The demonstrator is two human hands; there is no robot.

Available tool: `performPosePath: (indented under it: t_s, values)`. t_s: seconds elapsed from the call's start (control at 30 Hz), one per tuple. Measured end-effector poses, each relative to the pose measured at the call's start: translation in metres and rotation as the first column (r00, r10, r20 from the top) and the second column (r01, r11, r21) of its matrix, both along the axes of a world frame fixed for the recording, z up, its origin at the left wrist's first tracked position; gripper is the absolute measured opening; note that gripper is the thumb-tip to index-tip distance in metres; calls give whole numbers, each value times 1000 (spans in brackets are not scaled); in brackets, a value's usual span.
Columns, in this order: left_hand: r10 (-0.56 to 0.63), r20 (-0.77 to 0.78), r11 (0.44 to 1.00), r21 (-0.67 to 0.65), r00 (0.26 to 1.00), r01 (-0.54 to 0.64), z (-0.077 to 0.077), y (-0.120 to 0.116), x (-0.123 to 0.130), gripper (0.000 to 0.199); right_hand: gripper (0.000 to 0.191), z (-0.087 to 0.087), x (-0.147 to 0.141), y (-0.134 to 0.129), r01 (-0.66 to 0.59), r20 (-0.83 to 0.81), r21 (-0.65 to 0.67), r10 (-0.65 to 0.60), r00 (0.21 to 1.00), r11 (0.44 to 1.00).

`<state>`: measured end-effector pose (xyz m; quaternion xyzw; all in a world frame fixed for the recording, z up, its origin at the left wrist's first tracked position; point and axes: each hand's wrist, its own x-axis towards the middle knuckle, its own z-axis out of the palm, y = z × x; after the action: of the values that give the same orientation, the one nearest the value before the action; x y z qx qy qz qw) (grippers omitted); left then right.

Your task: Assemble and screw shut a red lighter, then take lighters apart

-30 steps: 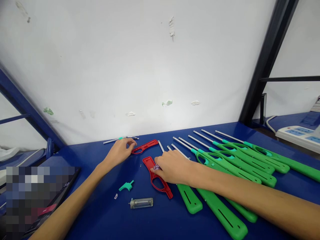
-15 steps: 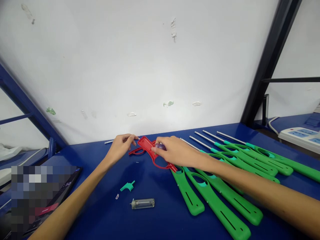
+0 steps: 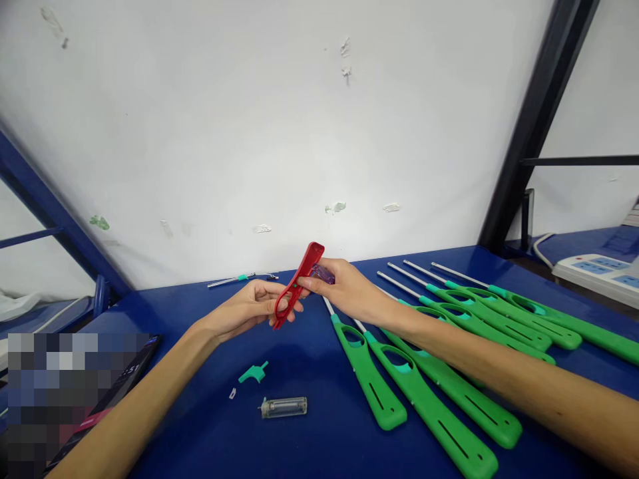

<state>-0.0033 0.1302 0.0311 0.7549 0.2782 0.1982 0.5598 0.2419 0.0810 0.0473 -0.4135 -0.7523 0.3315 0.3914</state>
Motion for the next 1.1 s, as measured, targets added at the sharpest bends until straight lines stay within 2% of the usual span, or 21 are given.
performPosePath:
  t_s: [0.2, 0.3, 0.4, 0.53, 0.63, 0.73, 0.9, 1.1]
  values:
    - [27, -69, 997, 76, 997, -22, 0, 1, 1, 32, 39, 0, 2, 3, -20, 1, -86, 20, 1000, 996]
    - [116, -128, 979, 184, 985, -92, 0, 3, 3, 29, 39, -1, 4, 6, 8, 3, -127, -7, 1000, 992]
    - [282, -153, 911, 352, 947, -215, -3, 11, 2, 30, 41, -2, 9, 12, 75, -6, -154, -77, 997, 985]
    - [494, -190, 759, 570, 848, -314, -12, 26, -9, 26, 44, -4, 18, 21, 189, -23, -198, -198, 980, 962]
    - [581, -250, 687, 661, 775, -302, -19, 35, -16, 26, 44, -5, 22, 25, 236, -25, -233, -248, 968, 944]
    - [625, -314, 658, 704, 714, -267, -23, 39, -19, 28, 43, -6, 22, 26, 255, -15, -247, -267, 964, 935]
    - [650, -400, 645, 740, 646, -191, -25, 39, -17, 25, 41, -6, 18, 25, 261, 20, -231, -264, 964, 937]
    - [651, -453, 641, 758, 609, -122, -29, 38, -12, 25, 39, -5, 15, 21, 252, 75, -215, -242, 967, 943]
